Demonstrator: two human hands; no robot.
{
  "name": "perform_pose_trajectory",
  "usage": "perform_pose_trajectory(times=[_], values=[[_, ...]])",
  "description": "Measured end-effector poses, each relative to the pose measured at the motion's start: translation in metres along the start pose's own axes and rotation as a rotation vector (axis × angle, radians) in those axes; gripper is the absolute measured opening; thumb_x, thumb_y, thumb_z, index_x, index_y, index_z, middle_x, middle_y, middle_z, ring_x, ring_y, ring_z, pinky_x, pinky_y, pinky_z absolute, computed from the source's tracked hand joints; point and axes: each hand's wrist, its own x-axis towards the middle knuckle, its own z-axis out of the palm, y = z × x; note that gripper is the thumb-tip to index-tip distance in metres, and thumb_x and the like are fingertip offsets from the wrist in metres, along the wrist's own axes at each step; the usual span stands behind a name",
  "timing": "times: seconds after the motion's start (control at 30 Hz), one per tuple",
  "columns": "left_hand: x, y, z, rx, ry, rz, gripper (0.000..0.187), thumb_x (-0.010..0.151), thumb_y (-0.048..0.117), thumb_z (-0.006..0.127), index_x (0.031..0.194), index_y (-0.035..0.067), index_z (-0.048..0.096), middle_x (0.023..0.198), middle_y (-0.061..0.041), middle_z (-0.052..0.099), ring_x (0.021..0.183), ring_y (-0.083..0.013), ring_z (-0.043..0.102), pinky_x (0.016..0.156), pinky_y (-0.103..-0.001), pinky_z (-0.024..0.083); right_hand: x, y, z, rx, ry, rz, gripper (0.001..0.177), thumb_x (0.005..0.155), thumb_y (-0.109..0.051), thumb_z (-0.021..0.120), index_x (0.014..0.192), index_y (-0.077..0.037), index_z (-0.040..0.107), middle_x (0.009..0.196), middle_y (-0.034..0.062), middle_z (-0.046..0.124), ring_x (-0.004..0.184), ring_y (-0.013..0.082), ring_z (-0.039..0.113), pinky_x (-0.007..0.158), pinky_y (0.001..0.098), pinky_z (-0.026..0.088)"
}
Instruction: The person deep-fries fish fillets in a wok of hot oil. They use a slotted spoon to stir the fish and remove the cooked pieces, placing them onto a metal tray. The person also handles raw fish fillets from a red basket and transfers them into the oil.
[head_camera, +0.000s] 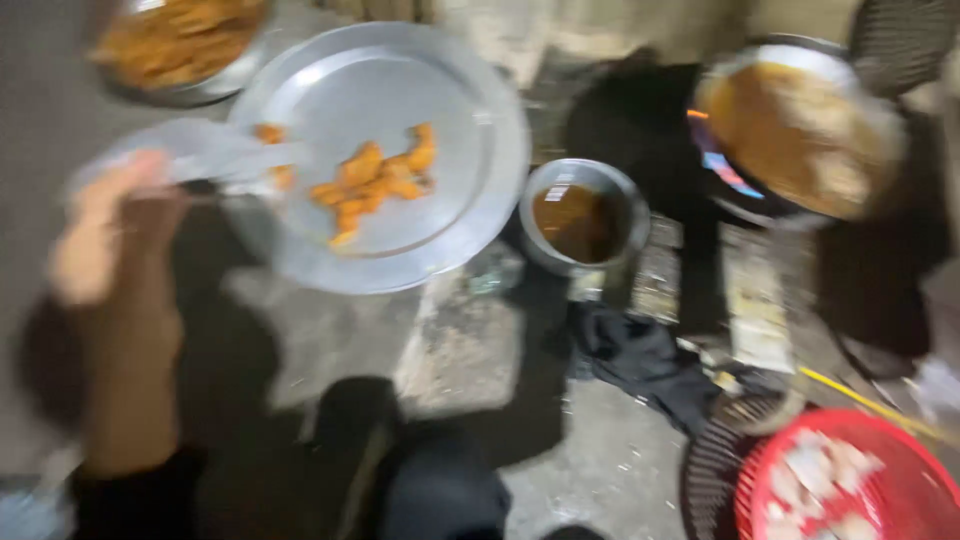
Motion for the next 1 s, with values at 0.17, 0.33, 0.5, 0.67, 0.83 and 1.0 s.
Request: perform_pose_trajectory(times=[0.17,0.33,0.5,0.67,0.83,1.0], values=[[-0.027,0.046,0.044,0.029,-0.194,0.127,0.041,0.114,0.009,0.053,0.151,-0.008,0.045,0.157,-0.022,0.044,0.149,-0.0323,0.043,0.123,-0.036,0.037,-0.032,-0.012,-0.032,-0.690,0.047,0.244,0.012,0.085,-0.011,0.053,0.096,-0.005,0.057,0.085,0.0271,0.071,0.080,0.0531,0.070,0.068,0.0554,0.053],[-0.083,0.107,0.109,-0.068,-0.327,-0.037,0.034,0.100,0.009,0.057,0.132,-0.004,0.057,0.141,-0.016,0.056,0.139,-0.0243,0.051,0.117,-0.034,0.043,0.008,0.059,-0.025,-1.117,-0.160,0.040,0.016,0.089,-0.024,0.055,0.094,-0.021,0.070,0.089,0.0024,0.070,0.087,0.0264,0.069,0.075,0.0346,0.057],[-0.169,0.129,0.160,-0.006,-0.675,0.275,0.022,0.087,0.007,0.068,0.107,0.013,0.060,0.129,-0.009,0.068,0.122,-0.0196,0.065,0.109,-0.031,0.045,0.049,0.130,-0.016,-0.657,-0.047,-0.593,0.024,0.070,-0.013,0.072,0.087,-0.030,0.077,0.080,-0.0042,0.067,0.079,0.0203,0.064,0.077,0.0358,0.048],[-0.230,0.163,0.201,-0.198,-0.996,-0.218,0.040,0.081,0.024,0.070,0.118,0.012,0.080,0.128,0.002,0.074,0.121,-0.0097,0.069,0.103,-0.025,0.045,0.061,0.021,0.003,0.475,-0.246,0.839,0.028,0.107,-0.031,0.057,0.084,-0.015,0.057,0.055,-0.0060,0.047,0.036,0.0079,0.043,0.027,0.0217,0.029],[-0.246,0.169,0.211,-0.232,-1.037,-0.299,0.040,0.084,0.030,0.069,0.119,0.015,0.079,0.124,0.003,0.076,0.113,-0.0100,0.074,0.096,-0.031,0.062,0.008,-0.039,0.009,0.782,-0.124,0.531,0.010,0.097,-0.011,0.057,0.102,-0.006,0.064,0.060,-0.0046,0.053,0.038,0.0044,0.041,0.030,0.0193,0.031],[-0.254,0.153,0.223,-0.318,-1.082,-0.174,0.037,0.088,0.026,0.068,0.122,0.011,0.075,0.128,-0.004,0.069,0.115,-0.0120,0.069,0.093,-0.029,0.058,0.009,-0.026,0.018,1.163,-0.228,0.481,0.005,0.096,-0.001,0.049,0.099,-0.005,0.049,0.060,-0.0031,0.050,0.040,0.0010,0.047,0.033,0.0130,0.038]])
